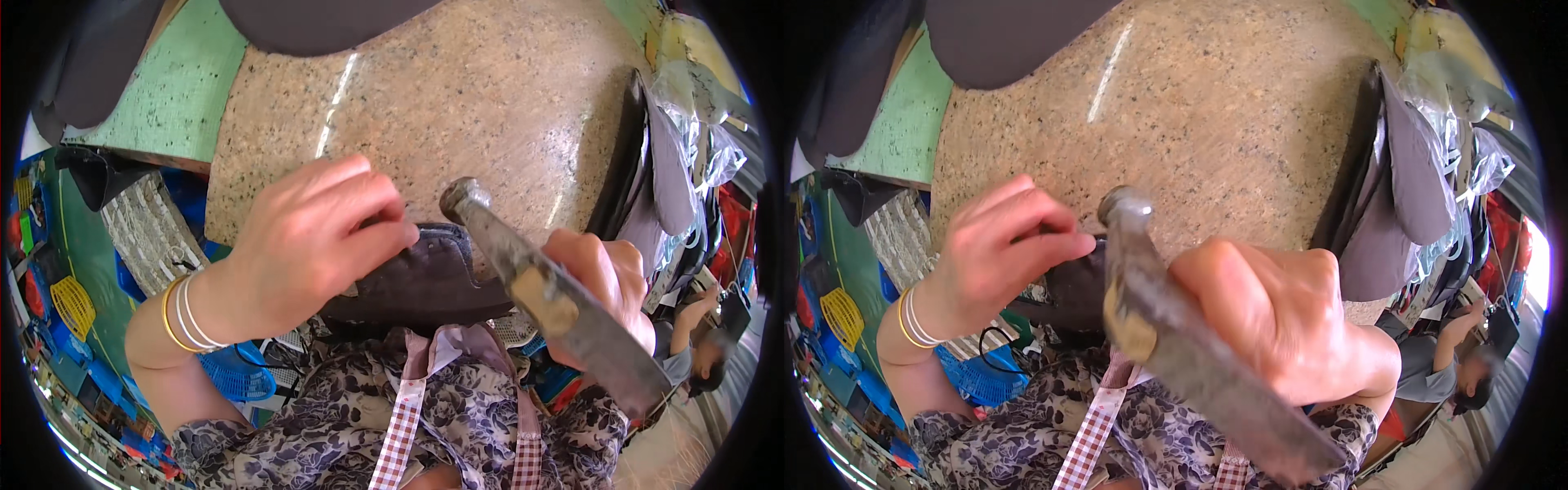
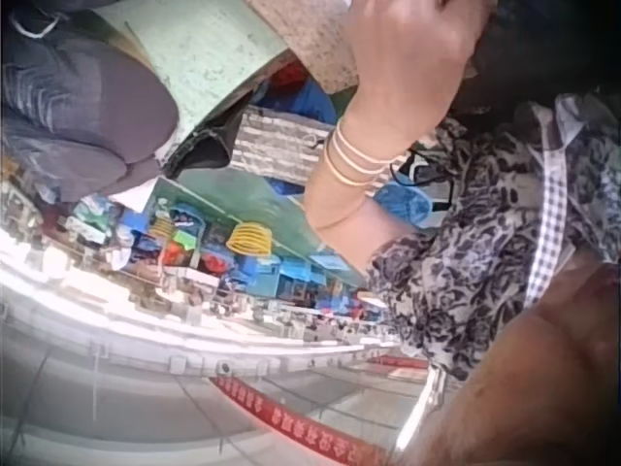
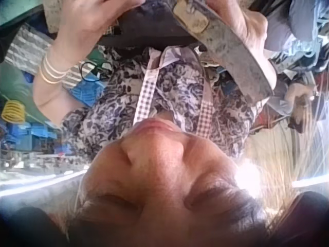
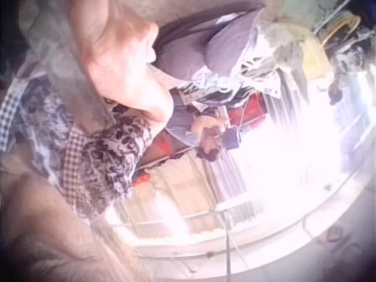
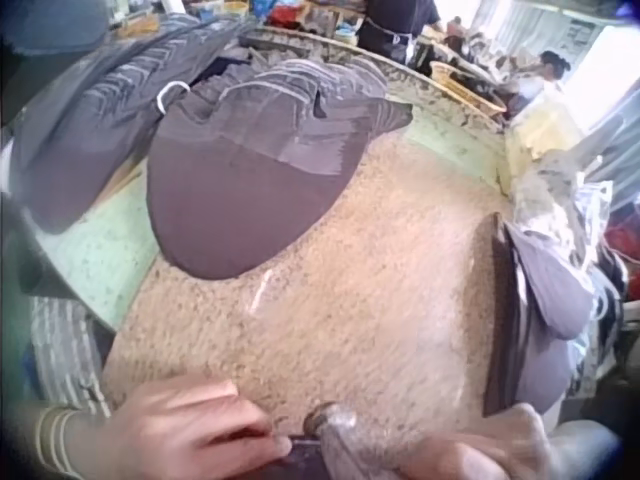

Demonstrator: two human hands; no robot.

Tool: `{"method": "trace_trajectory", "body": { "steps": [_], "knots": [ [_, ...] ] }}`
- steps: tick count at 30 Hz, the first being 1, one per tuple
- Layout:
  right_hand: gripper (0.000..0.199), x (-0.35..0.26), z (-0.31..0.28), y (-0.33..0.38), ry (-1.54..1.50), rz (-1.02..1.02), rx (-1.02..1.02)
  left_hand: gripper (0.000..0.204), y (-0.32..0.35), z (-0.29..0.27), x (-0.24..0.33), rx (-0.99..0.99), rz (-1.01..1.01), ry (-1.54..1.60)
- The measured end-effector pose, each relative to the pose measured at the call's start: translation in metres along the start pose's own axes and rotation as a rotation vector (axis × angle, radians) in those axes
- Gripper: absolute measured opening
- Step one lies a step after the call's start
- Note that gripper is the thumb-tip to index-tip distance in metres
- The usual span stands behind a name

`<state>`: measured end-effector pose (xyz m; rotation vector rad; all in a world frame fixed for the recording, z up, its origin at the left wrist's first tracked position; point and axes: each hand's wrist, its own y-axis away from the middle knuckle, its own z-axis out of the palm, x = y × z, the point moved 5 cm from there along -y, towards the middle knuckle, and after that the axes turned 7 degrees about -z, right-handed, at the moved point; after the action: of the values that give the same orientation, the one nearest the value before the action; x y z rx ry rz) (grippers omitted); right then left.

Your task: The person processes shoe components by picking up pieces from a stack one by one, folding their edges, hammering along the folds with a hammer on a stone block, and placing each finished piece onto a stack.

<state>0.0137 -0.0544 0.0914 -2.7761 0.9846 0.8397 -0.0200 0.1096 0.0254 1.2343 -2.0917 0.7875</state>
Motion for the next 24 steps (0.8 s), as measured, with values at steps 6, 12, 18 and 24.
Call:
{"method": "trace_trajectory", "body": {
  "steps": [6,12,18,24],
  "knots": [
    [0.012,0.016,0.013,0.010,-0.216,0.150,0.040,0.014,-0.013,0.013,0.012,-0.002,0.184,-0.090],
    [0.014,0.023,0.016,0.020,-0.103,0.154,-0.121,0.018,-0.021,0.008,-0.009,-0.051,0.057,0.150],
    [0.019,0.009,0.021,0.011,-0.070,0.062,-0.123,0.017,-0.006,0.008,0.010,0.087,0.175,-0.096],
    [0.016,0.012,0.009,0.001,-0.111,0.128,-0.127,0.015,-0.011,-0.001,-0.003,-0.012,-0.077,0.050]
  ]
}}
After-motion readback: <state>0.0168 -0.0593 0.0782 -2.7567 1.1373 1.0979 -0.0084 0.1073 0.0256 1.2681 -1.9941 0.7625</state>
